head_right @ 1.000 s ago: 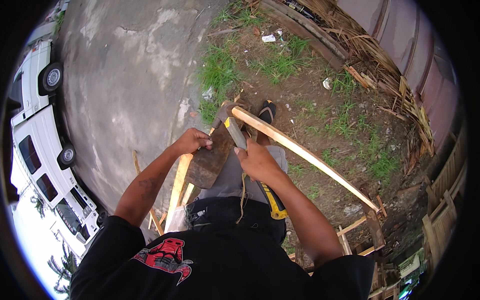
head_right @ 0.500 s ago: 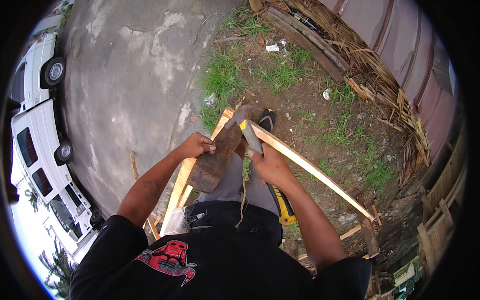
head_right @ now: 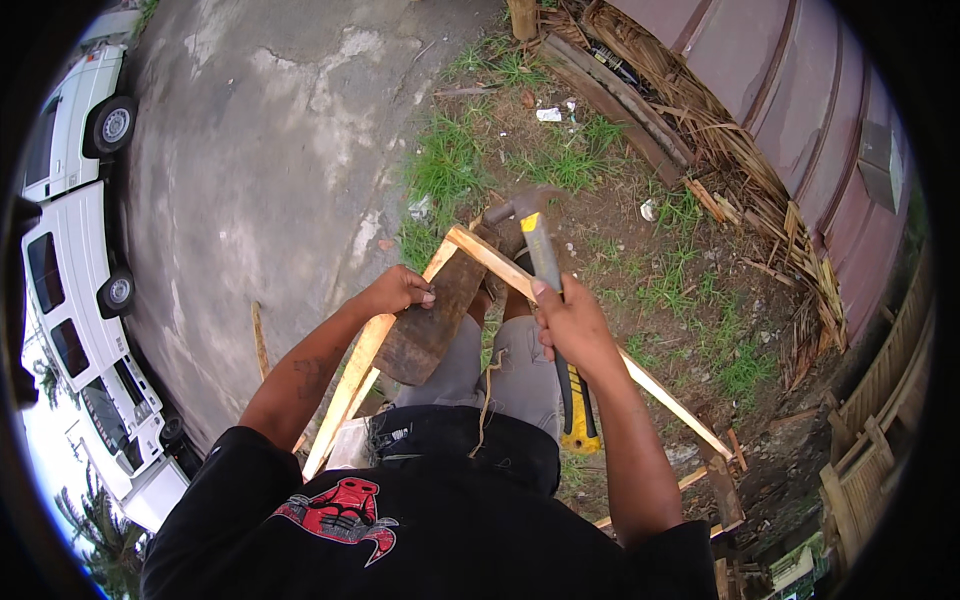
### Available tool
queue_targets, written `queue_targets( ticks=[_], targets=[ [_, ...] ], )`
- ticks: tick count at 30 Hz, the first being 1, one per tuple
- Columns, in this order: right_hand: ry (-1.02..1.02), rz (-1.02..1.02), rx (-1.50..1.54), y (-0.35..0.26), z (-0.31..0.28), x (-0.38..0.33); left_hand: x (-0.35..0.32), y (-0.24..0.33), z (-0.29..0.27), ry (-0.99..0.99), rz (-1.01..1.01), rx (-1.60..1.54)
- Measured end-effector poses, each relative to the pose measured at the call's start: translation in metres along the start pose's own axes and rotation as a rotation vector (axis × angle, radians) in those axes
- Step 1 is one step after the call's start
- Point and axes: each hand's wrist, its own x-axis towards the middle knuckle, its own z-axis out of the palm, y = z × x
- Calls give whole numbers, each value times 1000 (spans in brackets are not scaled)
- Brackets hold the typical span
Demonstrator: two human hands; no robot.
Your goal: The person hammers nails into wooden planks to assemble a rectangular frame, then retrieves another plank from a stack and measures it with a tape measure.
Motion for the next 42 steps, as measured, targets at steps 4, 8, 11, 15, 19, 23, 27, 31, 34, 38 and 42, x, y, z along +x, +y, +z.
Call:
queue_targets(
  ticks=[4, 8, 11, 15, 19, 23, 27, 31, 34, 38, 42],
  targets=[
    [482, -627, 272, -74, -25, -8, 2, -16, -7, 217, 148, -298],
    [353, -45, 51, -9, 88, -9, -5, -31, -11, 590, 65, -530],
    [-65, 248, -197, 6, 91, -20, -9, -41, 0, 585, -63, -540],
    [277, 33, 29, -54, 27, -42, -9, -50, 17, 719, 10, -662],
    [589, -522, 280, -57, 65, -28, -4, -49, 23, 910, 73, -719],
    [-83, 325, -256, 34, 121, -16, -8, -40, 23, 1021, 62, -531],
    [41, 195, -369, 70, 86, -26, -14, -32, 28, 1112, 53, -157],
    [190, 61, -489, 43, 74, -45, -21, -24, 29, 904, 50, -124],
    [257, -25, -523, 0, 99, -55, -21, 14, 18, 876, 172, -115],
    [138, -374, -479, -92, 108, -62, -27, 134, -10, 855, 543, -355],
    [-97, -765, -338, -208, 95, -59, -68, 287, -62, 901, 1116, -398]
  ],
)
